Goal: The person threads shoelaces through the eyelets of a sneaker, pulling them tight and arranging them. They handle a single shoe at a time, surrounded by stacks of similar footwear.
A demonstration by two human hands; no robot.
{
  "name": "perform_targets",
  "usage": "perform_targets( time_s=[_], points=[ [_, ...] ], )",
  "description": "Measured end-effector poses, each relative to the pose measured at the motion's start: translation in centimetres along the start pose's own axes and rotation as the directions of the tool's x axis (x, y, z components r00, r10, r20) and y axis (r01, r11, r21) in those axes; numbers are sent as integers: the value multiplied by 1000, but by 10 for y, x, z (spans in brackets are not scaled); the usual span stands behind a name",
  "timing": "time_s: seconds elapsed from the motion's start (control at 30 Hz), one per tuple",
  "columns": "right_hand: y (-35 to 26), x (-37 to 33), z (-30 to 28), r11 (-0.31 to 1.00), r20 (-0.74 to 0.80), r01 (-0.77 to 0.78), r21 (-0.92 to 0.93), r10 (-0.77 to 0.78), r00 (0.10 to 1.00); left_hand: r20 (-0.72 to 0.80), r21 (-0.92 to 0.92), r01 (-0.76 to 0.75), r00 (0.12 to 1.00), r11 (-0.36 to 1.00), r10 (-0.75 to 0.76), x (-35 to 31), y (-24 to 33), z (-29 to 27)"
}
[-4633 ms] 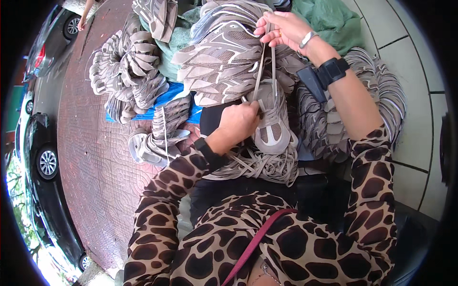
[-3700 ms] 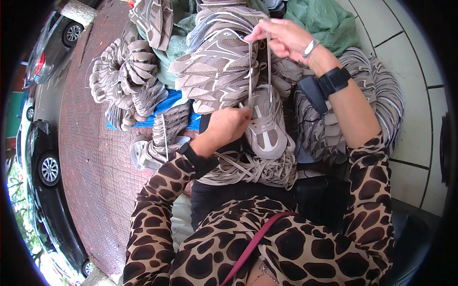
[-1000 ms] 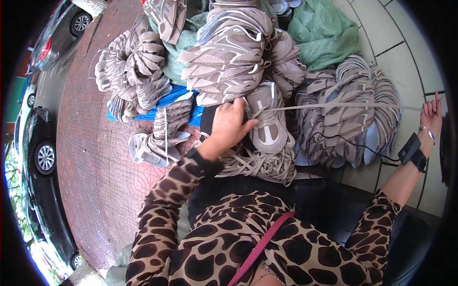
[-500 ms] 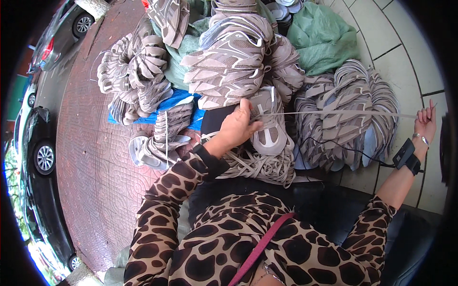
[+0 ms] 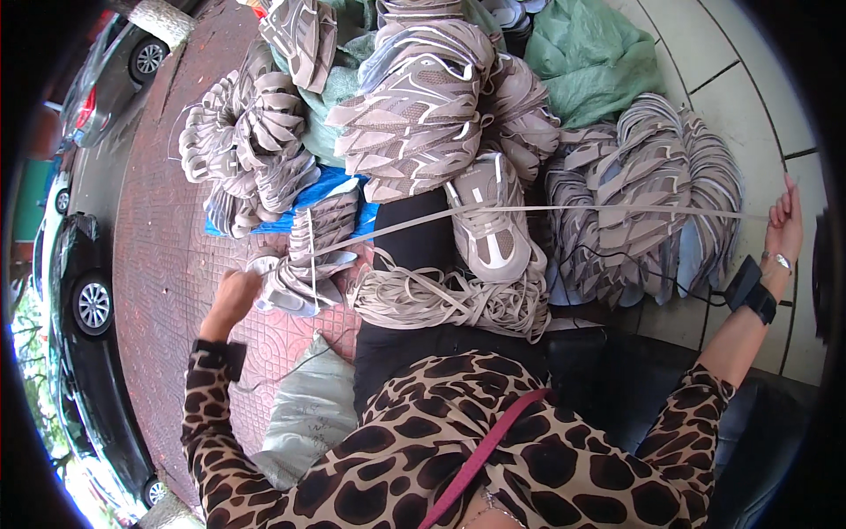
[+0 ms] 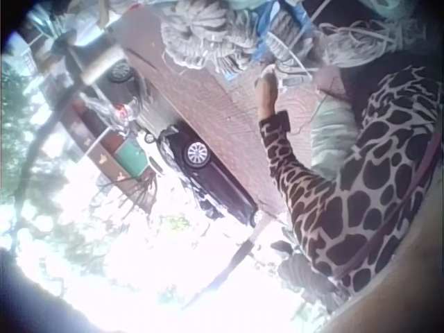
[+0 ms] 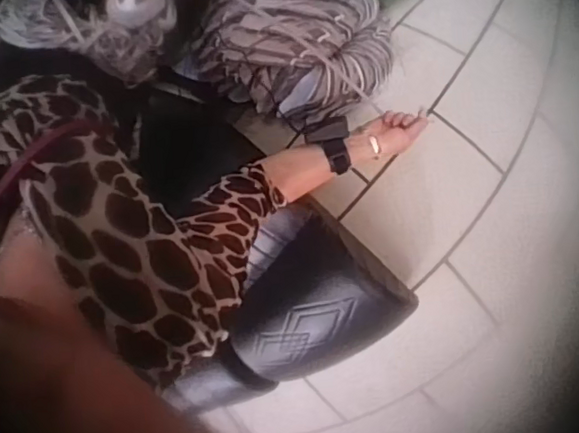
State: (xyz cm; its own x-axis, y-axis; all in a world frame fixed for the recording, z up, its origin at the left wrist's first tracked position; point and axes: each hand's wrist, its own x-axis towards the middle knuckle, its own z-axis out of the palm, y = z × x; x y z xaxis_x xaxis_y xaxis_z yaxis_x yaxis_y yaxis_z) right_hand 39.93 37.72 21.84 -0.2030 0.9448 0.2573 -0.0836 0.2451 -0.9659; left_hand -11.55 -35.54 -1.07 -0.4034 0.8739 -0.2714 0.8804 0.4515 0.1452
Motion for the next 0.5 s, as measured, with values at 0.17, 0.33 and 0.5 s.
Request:
perform_targets(
  time_s=[0.17,0.33,0.5],
  points=[
    [55,-78,114,831,381,158,-534,69,922,-58,211,488,871,847,-487,-143,-36,29],
    [131,-164,209,865,870,331,-377,207,448,-16,304,627,756,717,-655,-128,-17,46],
    [171,-201,255,802,888,426,-419,265,375,427,-790,606,650,90,-629,-74,-17,28]
  ],
)
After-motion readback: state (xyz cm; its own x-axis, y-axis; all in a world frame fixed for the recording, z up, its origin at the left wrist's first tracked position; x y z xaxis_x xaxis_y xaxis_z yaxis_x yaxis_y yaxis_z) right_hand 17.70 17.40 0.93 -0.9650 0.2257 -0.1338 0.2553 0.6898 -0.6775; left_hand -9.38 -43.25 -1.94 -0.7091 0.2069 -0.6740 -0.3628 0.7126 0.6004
